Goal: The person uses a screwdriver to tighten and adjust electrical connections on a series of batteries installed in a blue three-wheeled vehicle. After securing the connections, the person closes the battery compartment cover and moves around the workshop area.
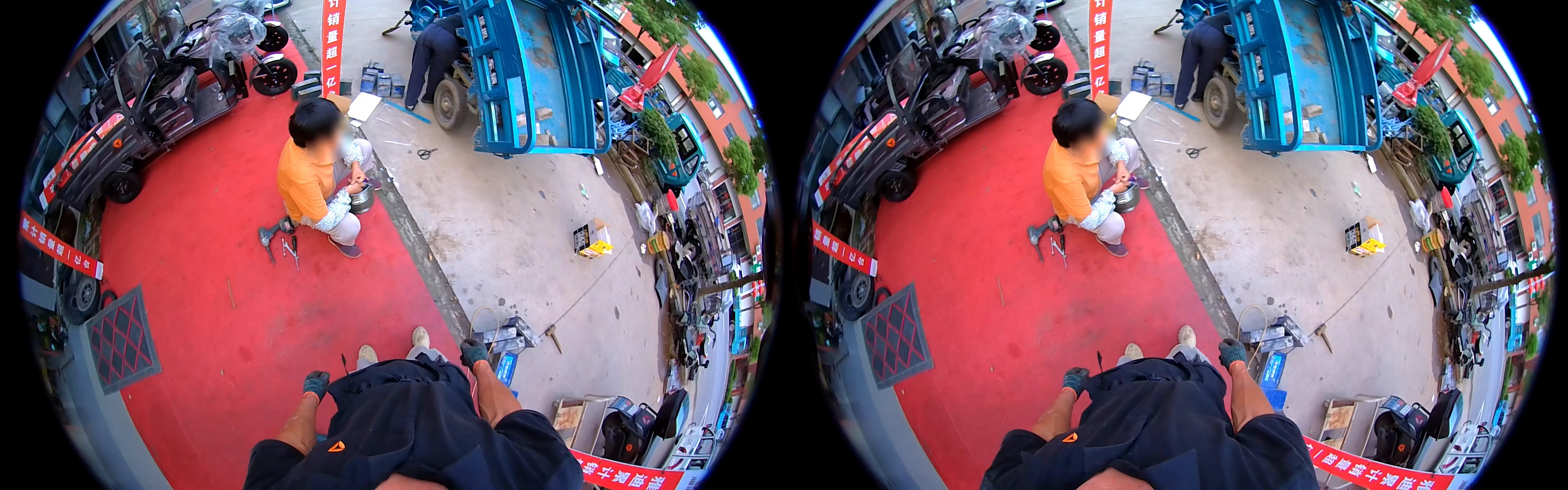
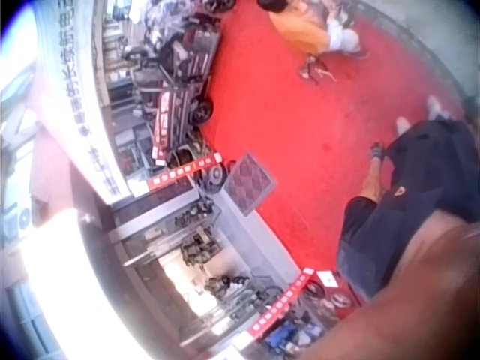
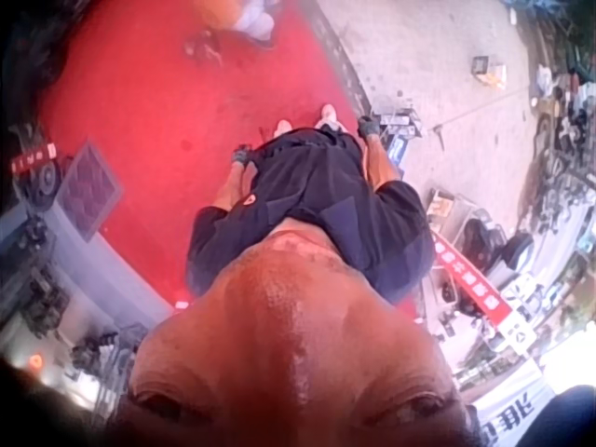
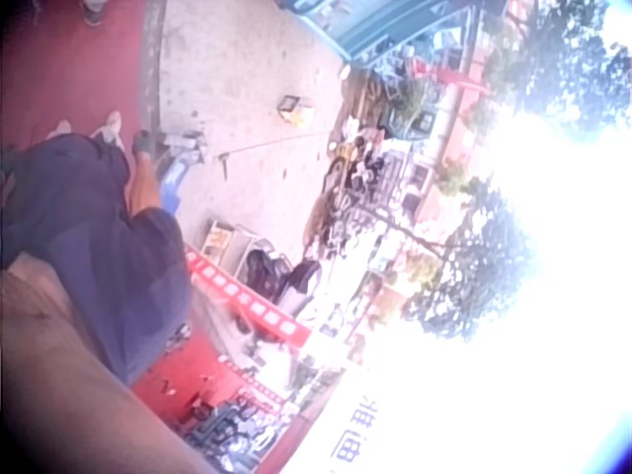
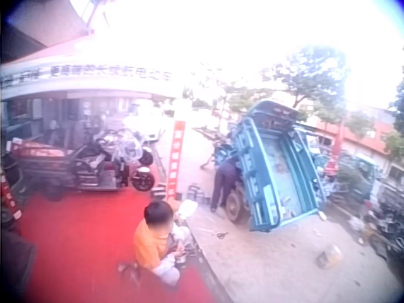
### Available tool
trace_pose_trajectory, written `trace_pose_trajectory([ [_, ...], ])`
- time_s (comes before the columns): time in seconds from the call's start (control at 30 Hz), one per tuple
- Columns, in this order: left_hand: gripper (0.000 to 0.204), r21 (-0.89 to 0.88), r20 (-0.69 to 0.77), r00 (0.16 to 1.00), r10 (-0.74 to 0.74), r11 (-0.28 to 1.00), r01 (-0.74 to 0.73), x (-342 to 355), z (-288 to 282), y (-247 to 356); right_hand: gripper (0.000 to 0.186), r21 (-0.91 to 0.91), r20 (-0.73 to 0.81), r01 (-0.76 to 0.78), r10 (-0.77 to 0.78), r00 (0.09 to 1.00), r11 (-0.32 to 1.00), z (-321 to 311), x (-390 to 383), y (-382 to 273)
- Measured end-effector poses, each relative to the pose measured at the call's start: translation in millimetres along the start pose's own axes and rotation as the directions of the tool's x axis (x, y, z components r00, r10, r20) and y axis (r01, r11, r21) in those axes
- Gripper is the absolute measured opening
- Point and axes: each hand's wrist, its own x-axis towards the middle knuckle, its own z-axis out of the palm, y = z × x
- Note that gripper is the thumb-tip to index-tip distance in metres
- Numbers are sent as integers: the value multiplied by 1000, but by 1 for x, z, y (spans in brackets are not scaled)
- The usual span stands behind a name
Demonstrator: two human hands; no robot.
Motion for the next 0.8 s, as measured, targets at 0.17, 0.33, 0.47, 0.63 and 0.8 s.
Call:
trace_pose_trajectory([
  [0.17, 43, 51, 121, 982, -146, 989, 141, 14, 3, 22, 28, 83, -103, -22, 30, 994, 996, -24, -10, 12],
  [0.33, 47, 236, 167, 981, -95, 970, 53, 61, 23, 23, 35, 137, -235, -25, 57, 970, 990, -67, -5, 47],
  [0.47, 48, 262, 164, 986, -13, 964, -31, 90, 48, 64, 35, 115, -198, -166, 186, 962, 979, -108, 8, 76],
  [0.63, 46, 232, 88, 995, 47, 970, -66, 110, 64, 135, 32, -919, 311, 352, -224, 924, 177, -143, 76, 143],
  [0.8, 40, 138, -32, 999, 24, 990, -19, 94, 108, 215, 28, -878, 401, 450, -262, 877, 163, -180, 202, 137],
])
